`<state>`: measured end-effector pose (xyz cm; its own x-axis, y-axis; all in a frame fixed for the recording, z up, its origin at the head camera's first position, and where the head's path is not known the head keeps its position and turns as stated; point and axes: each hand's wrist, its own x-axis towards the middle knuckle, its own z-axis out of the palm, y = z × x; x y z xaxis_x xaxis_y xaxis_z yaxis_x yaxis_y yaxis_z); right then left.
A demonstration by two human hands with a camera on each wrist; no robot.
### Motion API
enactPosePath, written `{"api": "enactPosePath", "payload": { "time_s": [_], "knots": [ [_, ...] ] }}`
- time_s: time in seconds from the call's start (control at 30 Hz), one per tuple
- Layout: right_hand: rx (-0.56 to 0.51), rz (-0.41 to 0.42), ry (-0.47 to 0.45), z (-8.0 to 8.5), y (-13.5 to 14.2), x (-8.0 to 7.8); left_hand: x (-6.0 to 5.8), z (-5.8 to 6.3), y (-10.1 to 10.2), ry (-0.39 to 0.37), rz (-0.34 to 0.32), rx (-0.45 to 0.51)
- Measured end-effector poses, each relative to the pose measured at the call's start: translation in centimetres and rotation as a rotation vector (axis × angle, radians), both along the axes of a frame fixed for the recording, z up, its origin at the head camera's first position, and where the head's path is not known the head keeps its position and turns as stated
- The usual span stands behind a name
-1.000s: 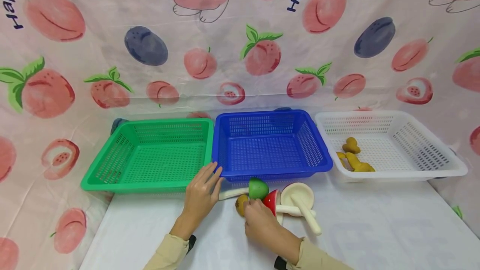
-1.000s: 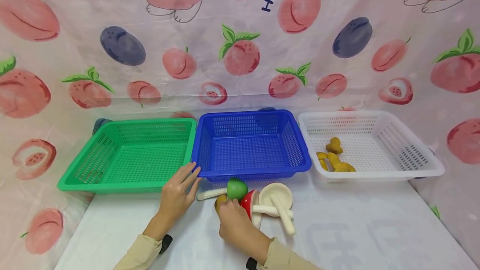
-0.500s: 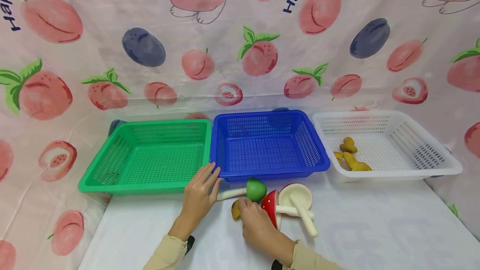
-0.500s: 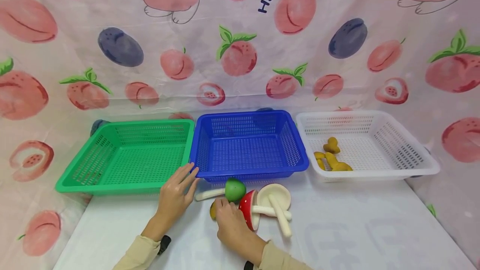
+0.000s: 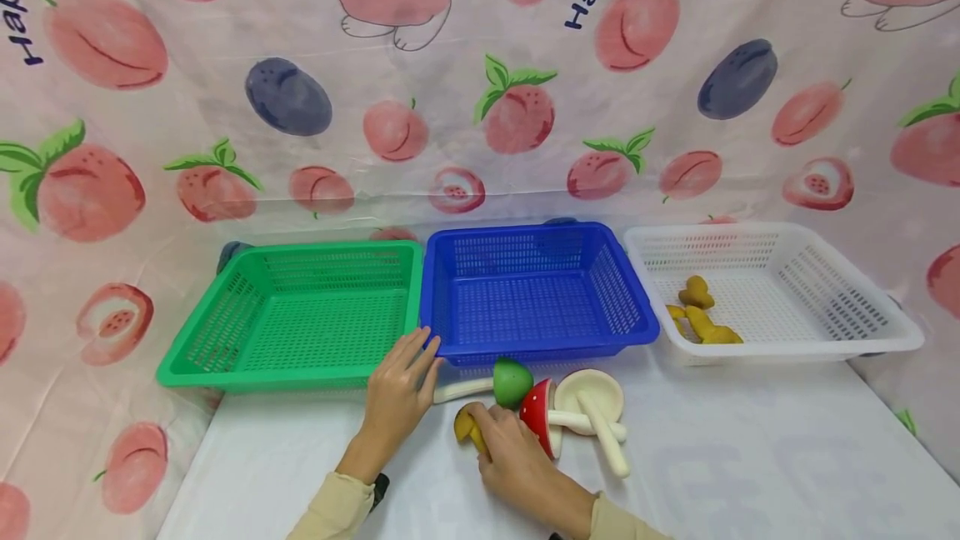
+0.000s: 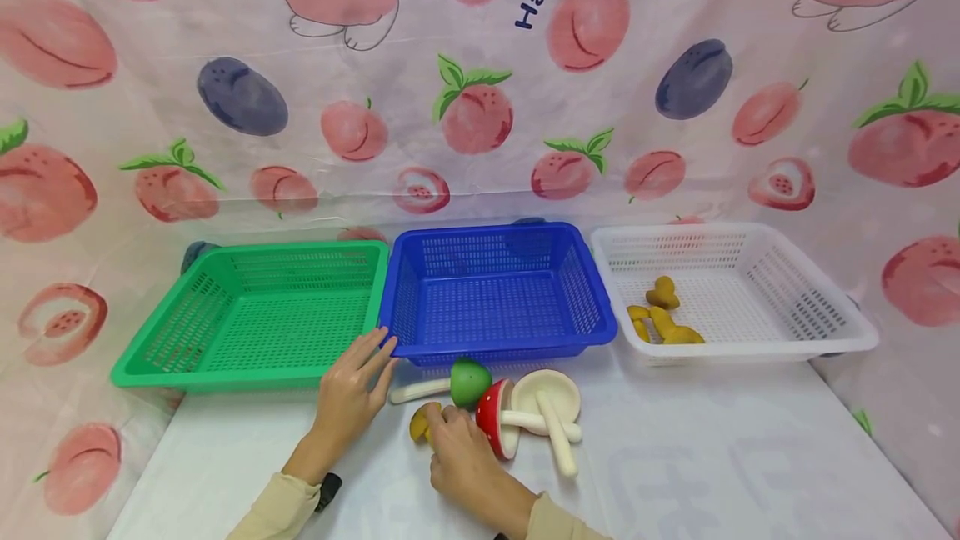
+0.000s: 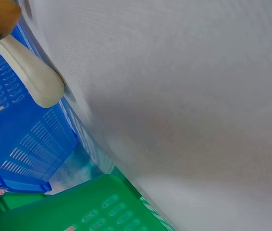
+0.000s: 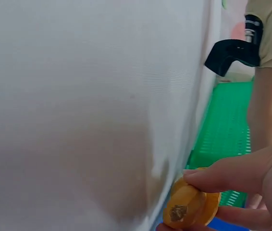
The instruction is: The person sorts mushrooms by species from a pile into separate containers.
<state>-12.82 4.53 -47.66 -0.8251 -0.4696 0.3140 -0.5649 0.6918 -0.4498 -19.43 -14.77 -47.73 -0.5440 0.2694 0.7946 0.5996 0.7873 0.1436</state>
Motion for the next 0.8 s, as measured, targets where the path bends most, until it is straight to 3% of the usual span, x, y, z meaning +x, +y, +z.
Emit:
{"api": "enactPosePath", "payload": {
  "time_s": [0.4, 0.6, 0.8],
  "knots": [
    [-0.13, 0.023, -0.05, 3.2, 1.8, 0.2, -0.1, -0.2, 0.0, 0.024, -0.009, 0.005],
    [-0.16, -0.019, -0.021, 4.3, 3.5, -0.2, -0.1, 0.0, 0.0, 0.013, -0.013, 0.0],
    [-0.21, -0.059, -0.082, 5.9, 5.6, -1.1, -0.1, 0.0, -0.1, 0.01, -0.007, 0.008]
  ]
}}
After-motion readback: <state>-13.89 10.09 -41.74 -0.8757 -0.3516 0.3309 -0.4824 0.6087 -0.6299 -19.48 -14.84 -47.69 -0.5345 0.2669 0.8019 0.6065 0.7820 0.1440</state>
